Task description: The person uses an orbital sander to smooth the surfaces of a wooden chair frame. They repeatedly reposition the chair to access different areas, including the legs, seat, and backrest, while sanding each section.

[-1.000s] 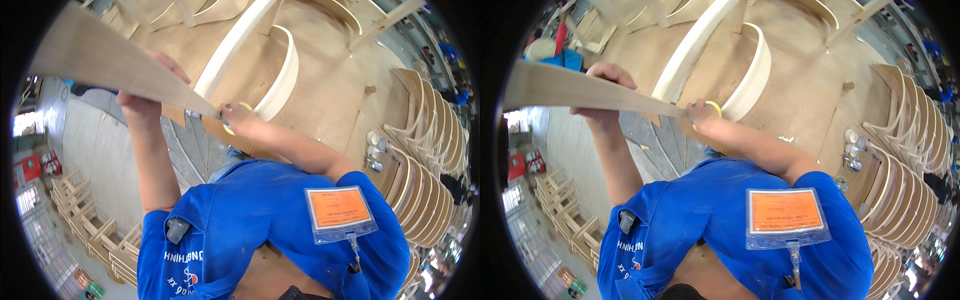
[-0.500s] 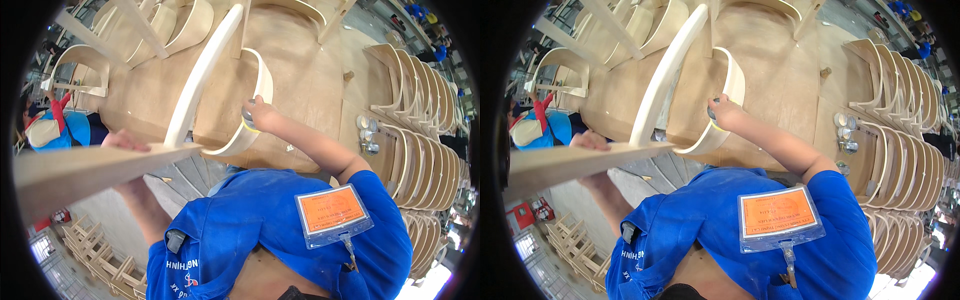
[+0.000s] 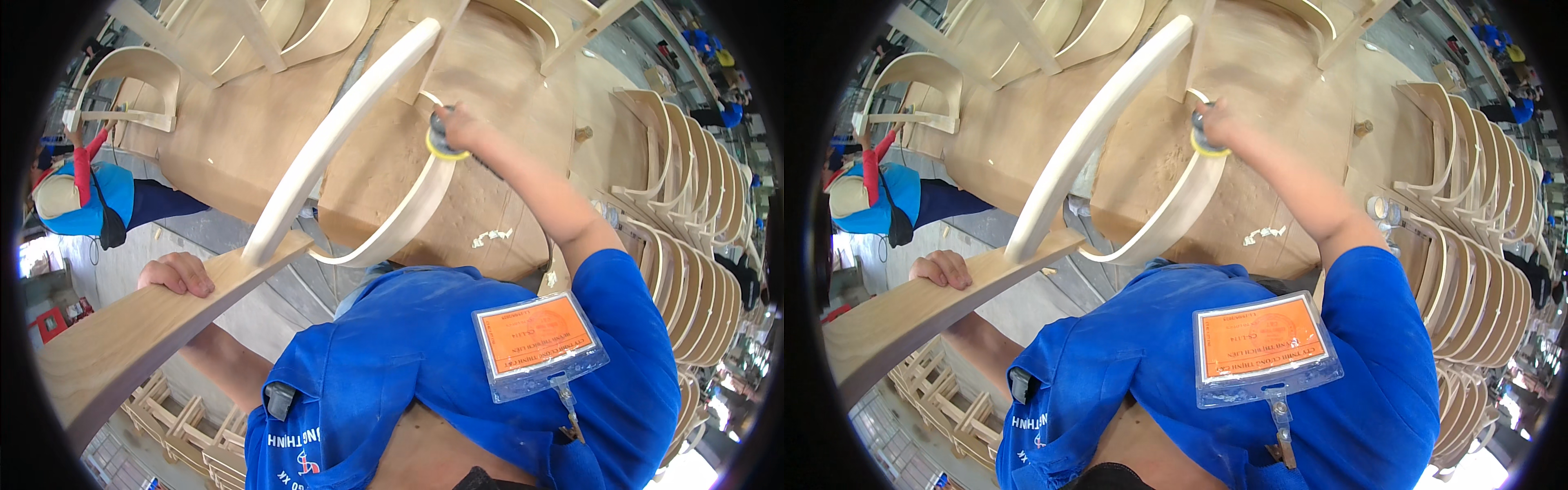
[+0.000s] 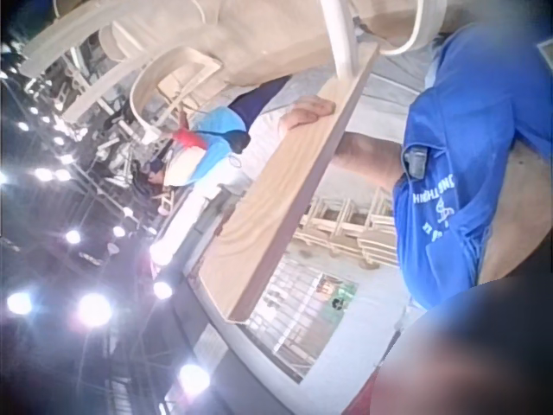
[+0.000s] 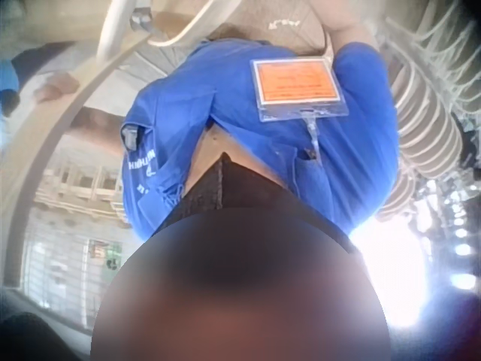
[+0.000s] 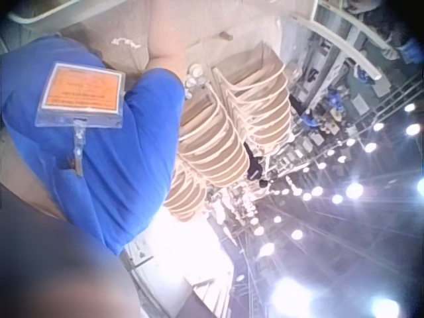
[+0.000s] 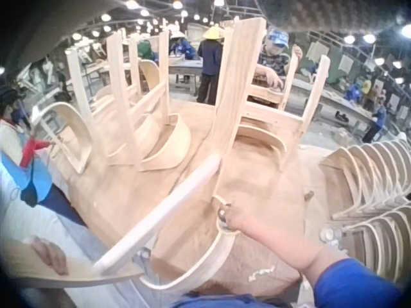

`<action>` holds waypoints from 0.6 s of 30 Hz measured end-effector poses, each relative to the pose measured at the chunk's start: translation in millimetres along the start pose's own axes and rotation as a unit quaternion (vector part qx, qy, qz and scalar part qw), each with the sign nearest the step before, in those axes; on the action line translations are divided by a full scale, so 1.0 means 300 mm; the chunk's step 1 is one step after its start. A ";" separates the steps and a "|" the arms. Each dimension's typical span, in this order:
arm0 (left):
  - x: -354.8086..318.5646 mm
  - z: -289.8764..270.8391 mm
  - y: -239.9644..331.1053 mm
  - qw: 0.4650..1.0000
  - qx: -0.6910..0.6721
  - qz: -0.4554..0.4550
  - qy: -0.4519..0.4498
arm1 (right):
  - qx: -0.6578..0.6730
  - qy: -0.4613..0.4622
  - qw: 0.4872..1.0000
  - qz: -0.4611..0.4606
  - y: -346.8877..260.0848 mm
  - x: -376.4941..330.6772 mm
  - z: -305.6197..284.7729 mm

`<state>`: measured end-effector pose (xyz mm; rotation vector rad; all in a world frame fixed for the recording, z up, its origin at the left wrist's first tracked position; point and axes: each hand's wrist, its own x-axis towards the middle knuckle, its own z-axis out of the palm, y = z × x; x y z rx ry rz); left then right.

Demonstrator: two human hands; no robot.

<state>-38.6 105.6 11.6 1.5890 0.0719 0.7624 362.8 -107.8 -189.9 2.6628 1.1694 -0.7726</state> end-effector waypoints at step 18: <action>0.019 0.027 0.010 1.000 0.009 0.002 0.013 | 0.014 0.021 1.000 0.019 0.019 0.074 -0.025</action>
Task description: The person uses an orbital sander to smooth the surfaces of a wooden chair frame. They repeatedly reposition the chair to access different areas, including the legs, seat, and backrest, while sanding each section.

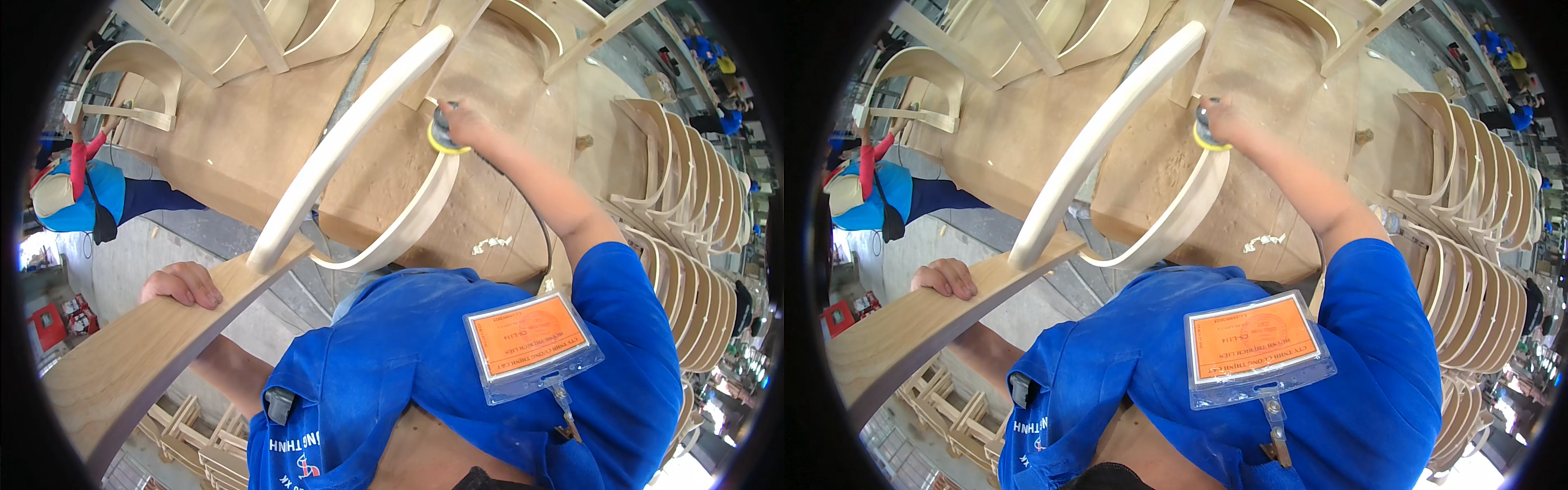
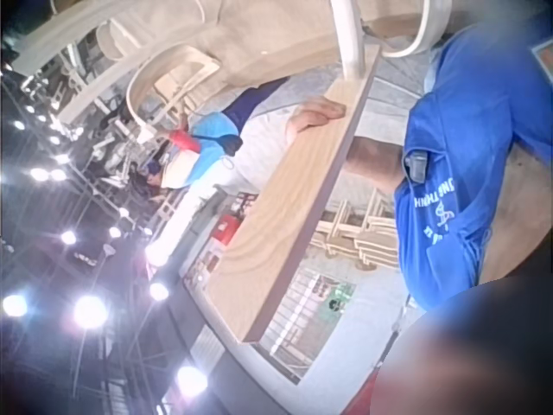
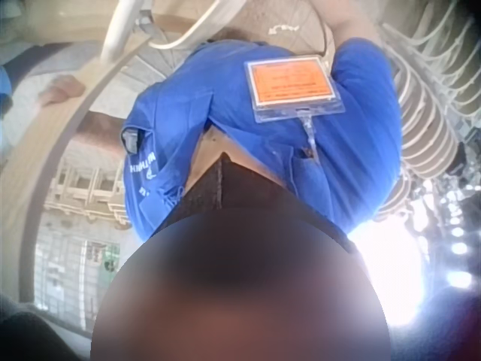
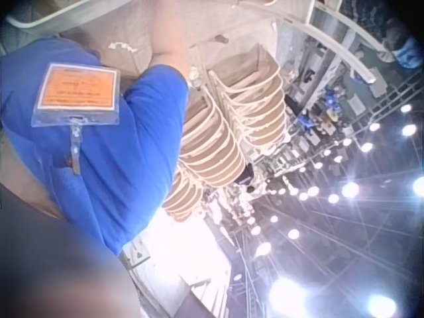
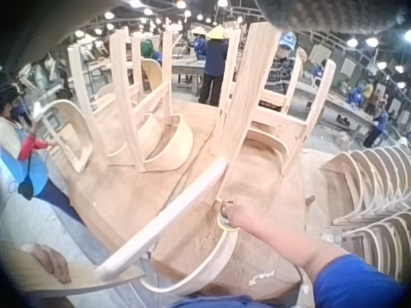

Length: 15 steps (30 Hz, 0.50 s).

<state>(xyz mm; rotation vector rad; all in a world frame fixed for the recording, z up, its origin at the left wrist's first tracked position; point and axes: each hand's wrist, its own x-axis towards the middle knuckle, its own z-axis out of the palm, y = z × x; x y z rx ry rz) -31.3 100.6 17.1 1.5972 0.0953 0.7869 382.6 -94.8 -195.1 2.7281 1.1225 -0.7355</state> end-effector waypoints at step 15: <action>-0.008 -0.018 -0.017 1.000 -0.019 0.019 -0.003 | 0.013 -0.110 0.989 -0.098 0.017 -0.242 0.011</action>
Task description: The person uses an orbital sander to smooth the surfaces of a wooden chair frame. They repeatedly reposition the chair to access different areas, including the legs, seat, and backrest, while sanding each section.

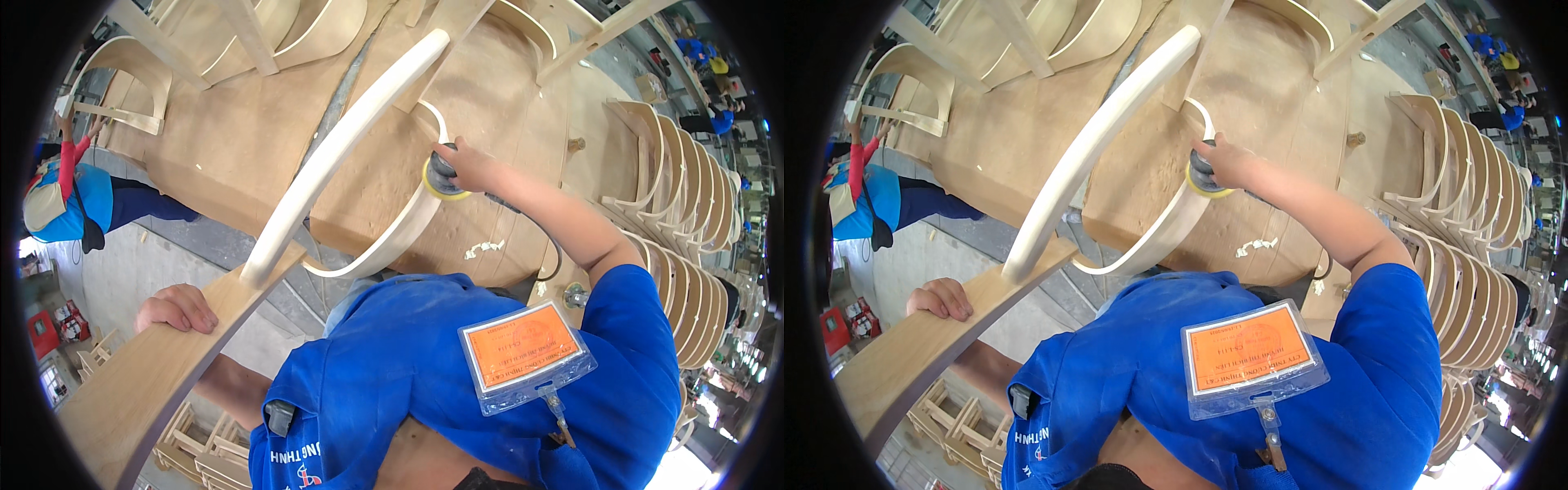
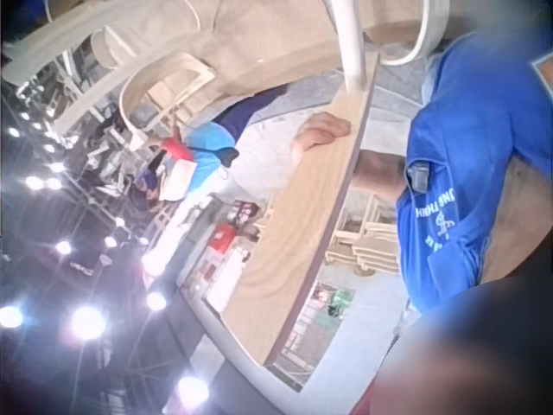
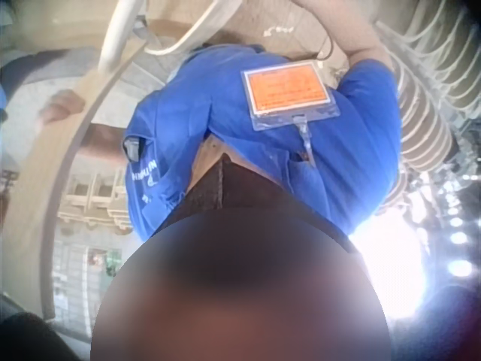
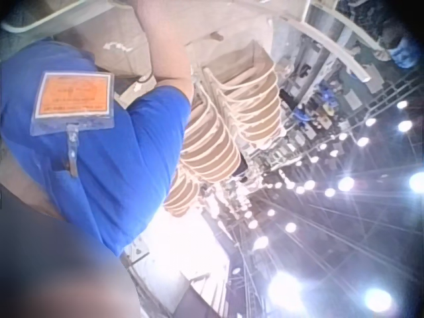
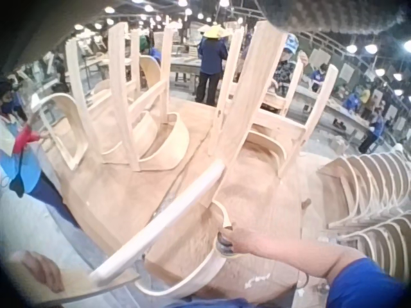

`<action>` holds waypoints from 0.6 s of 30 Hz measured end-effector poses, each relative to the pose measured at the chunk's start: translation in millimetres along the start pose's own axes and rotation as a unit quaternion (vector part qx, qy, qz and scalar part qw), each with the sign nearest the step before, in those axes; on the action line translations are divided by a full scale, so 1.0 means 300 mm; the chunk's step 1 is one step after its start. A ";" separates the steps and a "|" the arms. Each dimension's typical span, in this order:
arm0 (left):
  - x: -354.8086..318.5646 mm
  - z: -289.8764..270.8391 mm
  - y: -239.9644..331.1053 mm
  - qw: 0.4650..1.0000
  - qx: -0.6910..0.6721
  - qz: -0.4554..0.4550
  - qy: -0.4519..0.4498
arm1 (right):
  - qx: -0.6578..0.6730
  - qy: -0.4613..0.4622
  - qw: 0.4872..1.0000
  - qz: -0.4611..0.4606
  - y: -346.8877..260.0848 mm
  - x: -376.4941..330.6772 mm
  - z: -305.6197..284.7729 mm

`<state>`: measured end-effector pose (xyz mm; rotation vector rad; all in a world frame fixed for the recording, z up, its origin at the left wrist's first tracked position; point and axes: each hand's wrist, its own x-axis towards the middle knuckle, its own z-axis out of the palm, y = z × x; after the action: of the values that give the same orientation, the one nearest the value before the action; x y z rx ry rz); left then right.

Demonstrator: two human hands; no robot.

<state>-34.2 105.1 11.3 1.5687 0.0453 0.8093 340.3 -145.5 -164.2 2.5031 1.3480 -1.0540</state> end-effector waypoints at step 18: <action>-0.005 -0.004 0.000 1.000 0.016 -0.006 0.015 | -0.049 0.052 0.992 0.105 0.037 0.274 -0.132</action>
<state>-35.9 105.5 10.6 1.5859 0.0897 0.8274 399.5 -79.3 -187.9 2.5880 1.0997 -0.8054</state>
